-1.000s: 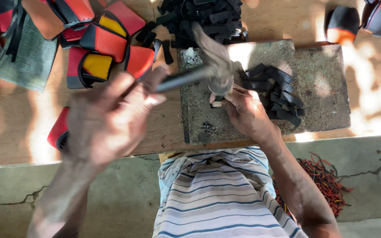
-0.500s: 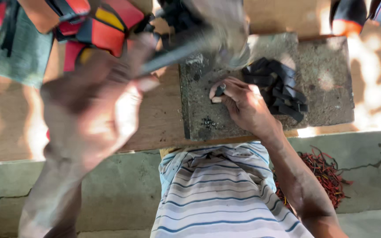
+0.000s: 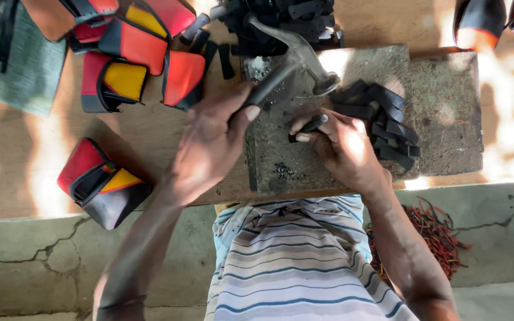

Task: The person uses a hammer and a small metal punch to drive fasteners into small black leather pieces on a wooden workbench. The person repeatedly positions the punch and strikes it with the hammer, then repositions the leather piece to continue the process.

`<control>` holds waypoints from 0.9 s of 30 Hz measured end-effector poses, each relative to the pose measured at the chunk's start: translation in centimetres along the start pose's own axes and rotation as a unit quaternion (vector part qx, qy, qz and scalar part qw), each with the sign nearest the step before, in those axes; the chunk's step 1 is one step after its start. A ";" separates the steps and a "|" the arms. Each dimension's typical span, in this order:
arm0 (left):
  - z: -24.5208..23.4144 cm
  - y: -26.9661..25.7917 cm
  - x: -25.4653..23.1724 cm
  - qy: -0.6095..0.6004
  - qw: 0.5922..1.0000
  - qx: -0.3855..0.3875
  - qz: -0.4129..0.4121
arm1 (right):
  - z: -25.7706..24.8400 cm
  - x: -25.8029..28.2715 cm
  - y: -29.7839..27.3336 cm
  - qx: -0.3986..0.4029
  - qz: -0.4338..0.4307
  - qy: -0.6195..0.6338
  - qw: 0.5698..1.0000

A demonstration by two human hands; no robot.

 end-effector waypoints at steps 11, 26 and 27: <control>5.8 -1.9 -1.9 0.098 0.991 0.014 0.086 | -0.3 -1.5 -1.1 -0.020 0.037 -0.006 0.999; 6.4 -2.1 -2.3 0.072 0.993 0.017 0.090 | -1.5 -3.7 -5.5 -0.250 0.134 0.174 0.943; 6.4 -2.2 -2.4 0.073 0.993 0.015 0.095 | -1.6 -3.6 -5.8 -0.258 0.132 0.167 0.942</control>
Point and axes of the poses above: each hand's wrist, its own y-axis towards the middle knuckle, its own z-axis out of the palm, x = y × z, the point moved 7 cm from there along y, towards the middle knuckle, and after that the axes turned 11 degrees about -z, right-handed, at the moved point
